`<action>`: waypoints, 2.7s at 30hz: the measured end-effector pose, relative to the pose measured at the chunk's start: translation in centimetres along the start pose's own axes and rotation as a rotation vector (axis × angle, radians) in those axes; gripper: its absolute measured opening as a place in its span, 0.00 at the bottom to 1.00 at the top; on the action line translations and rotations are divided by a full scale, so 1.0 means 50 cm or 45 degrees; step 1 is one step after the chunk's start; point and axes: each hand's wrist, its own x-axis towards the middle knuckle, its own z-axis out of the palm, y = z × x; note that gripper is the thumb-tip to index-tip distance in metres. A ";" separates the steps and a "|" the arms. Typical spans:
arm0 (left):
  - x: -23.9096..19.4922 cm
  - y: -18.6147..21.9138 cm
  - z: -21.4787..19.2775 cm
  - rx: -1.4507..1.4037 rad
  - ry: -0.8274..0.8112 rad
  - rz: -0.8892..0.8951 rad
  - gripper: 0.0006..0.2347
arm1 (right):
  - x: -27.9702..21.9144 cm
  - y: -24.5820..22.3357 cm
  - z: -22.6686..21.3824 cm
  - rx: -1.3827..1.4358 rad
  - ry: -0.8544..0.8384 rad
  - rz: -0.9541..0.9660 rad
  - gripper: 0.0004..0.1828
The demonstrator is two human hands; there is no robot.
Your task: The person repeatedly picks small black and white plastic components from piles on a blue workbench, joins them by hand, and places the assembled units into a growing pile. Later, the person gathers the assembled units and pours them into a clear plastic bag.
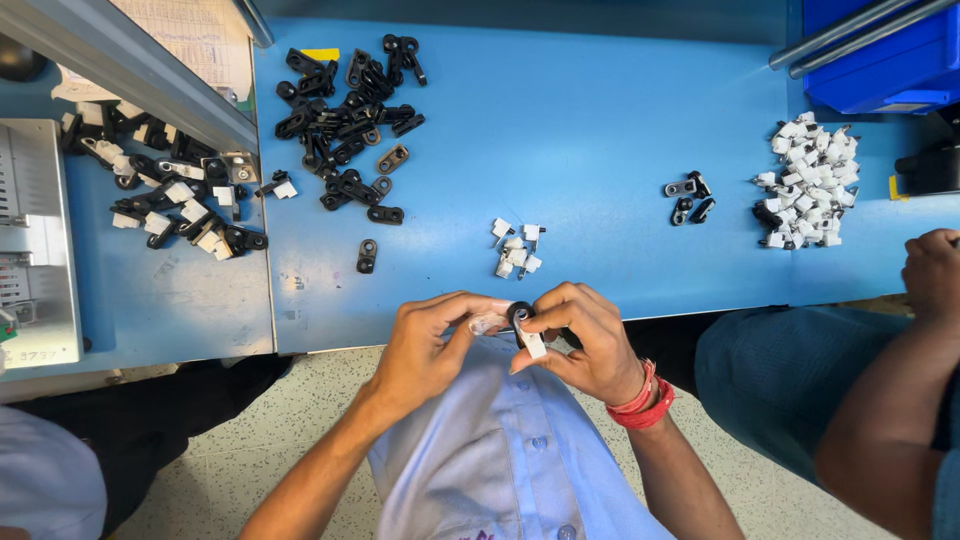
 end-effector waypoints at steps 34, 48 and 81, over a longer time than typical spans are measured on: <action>0.042 -0.167 0.033 -0.025 0.209 0.013 0.14 | -0.024 0.095 0.087 0.320 -0.216 0.580 0.33; 0.021 -0.252 -0.269 1.329 0.942 0.178 0.23 | -0.040 0.345 0.141 -0.201 0.057 0.682 0.22; -0.006 -0.224 0.081 -1.668 -0.372 -0.494 0.15 | 0.019 0.013 -0.002 0.457 -0.112 0.070 0.16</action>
